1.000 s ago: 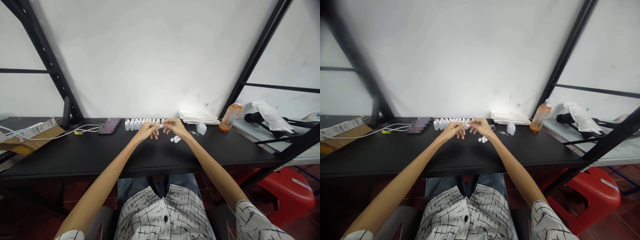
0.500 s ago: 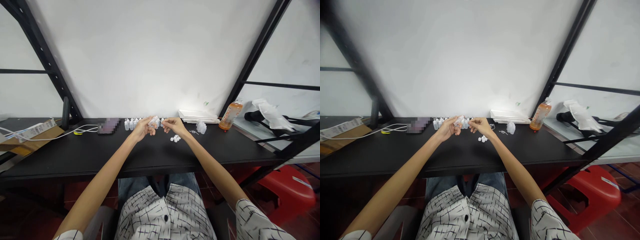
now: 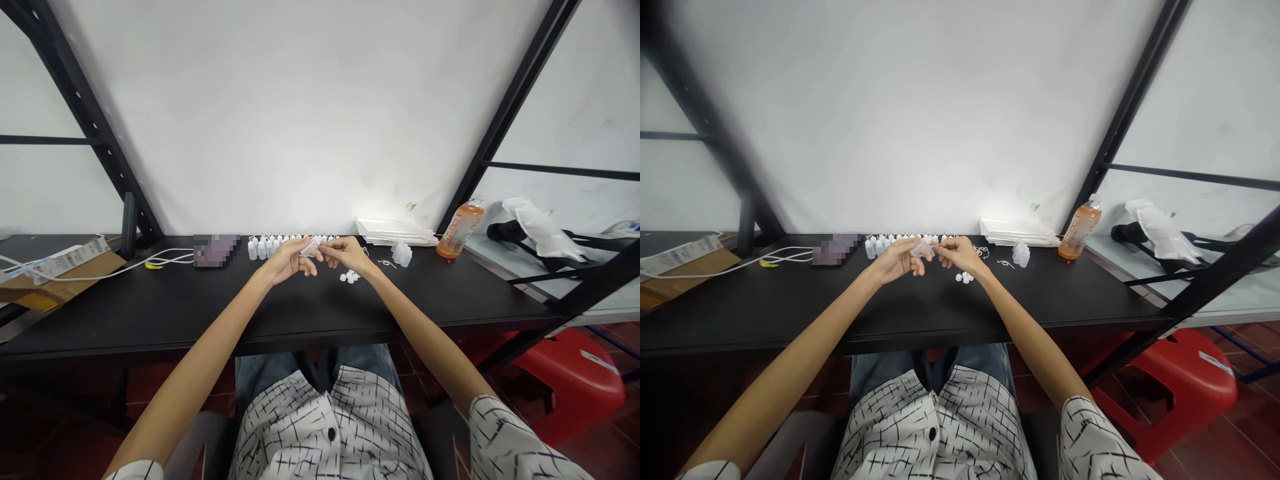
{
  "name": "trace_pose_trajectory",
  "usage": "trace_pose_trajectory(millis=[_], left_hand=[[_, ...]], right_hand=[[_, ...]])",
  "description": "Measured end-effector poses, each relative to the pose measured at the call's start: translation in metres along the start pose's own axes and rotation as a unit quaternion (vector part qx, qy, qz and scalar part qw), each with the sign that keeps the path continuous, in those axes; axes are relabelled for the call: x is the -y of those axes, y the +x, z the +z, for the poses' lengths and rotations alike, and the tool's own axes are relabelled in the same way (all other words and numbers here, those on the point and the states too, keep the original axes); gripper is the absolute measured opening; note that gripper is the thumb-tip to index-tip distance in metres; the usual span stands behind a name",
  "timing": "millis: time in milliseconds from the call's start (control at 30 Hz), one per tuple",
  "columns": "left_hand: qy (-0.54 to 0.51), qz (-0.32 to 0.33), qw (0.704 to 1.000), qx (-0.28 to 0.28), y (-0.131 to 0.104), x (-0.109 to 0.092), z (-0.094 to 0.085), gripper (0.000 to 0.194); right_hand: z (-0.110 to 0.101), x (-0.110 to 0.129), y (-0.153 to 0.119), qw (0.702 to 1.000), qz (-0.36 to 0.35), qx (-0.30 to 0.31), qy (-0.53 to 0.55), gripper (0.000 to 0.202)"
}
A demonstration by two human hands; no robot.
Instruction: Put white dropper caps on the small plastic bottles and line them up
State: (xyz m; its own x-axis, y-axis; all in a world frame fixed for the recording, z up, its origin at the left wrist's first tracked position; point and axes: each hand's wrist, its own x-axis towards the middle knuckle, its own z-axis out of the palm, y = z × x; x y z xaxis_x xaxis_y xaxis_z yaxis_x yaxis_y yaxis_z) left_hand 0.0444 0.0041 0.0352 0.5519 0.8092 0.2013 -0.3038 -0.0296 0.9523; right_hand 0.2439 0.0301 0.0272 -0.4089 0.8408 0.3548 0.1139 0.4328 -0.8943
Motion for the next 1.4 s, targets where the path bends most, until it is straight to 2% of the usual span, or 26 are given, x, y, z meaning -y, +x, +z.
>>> trace_pose_trajectory(millis=[167,267,333,433,533,667,767,967,1133,1267,1400], left_hand=[[0.037,0.017,0.998,-0.057,0.002,0.002,0.0,0.035],[0.067,0.017,0.993,-0.091,0.003,0.005,-0.002,0.038],[0.095,0.014,0.99,-0.103,0.004,0.007,-0.002,0.039],[0.138,0.004,0.984,-0.112,0.004,0.009,-0.001,0.041],[0.166,-0.01,0.978,-0.128,0.004,0.011,0.0,0.042],[0.181,-0.015,0.975,-0.131,0.003,0.011,0.0,0.043],[0.183,-0.014,0.975,-0.128,0.003,0.011,0.0,0.042],[0.178,-0.022,0.976,-0.124,0.004,0.011,0.002,0.043],[0.169,-0.018,0.979,-0.116,0.005,0.012,0.0,0.044],[0.168,-0.019,0.979,-0.115,0.005,0.014,-0.002,0.045],[0.183,-0.028,0.977,-0.107,0.005,0.014,-0.001,0.044]], right_hand=[[-0.011,-0.003,0.003,0.999,-0.009,-0.023,-0.023,0.046],[-0.029,-0.004,0.002,0.993,-0.011,-0.062,-0.098,0.038],[-0.042,-0.004,0.0,0.985,-0.013,-0.061,-0.16,0.031],[-0.058,-0.001,-0.006,0.977,-0.035,-0.018,-0.209,0.023],[-0.065,0.003,-0.012,0.974,-0.026,0.041,-0.22,0.019],[-0.061,0.003,-0.014,0.965,0.014,0.123,-0.233,0.014],[-0.054,0.001,-0.012,0.961,0.025,0.147,-0.233,0.011],[-0.051,-0.002,-0.009,0.965,0.01,0.113,-0.235,0.011],[-0.054,-0.007,-0.009,0.954,0.029,0.11,-0.277,0.014],[-0.052,-0.01,-0.008,0.953,0.009,0.099,-0.288,0.015],[-0.048,-0.007,-0.006,0.97,-0.022,0.017,-0.241,0.028]])
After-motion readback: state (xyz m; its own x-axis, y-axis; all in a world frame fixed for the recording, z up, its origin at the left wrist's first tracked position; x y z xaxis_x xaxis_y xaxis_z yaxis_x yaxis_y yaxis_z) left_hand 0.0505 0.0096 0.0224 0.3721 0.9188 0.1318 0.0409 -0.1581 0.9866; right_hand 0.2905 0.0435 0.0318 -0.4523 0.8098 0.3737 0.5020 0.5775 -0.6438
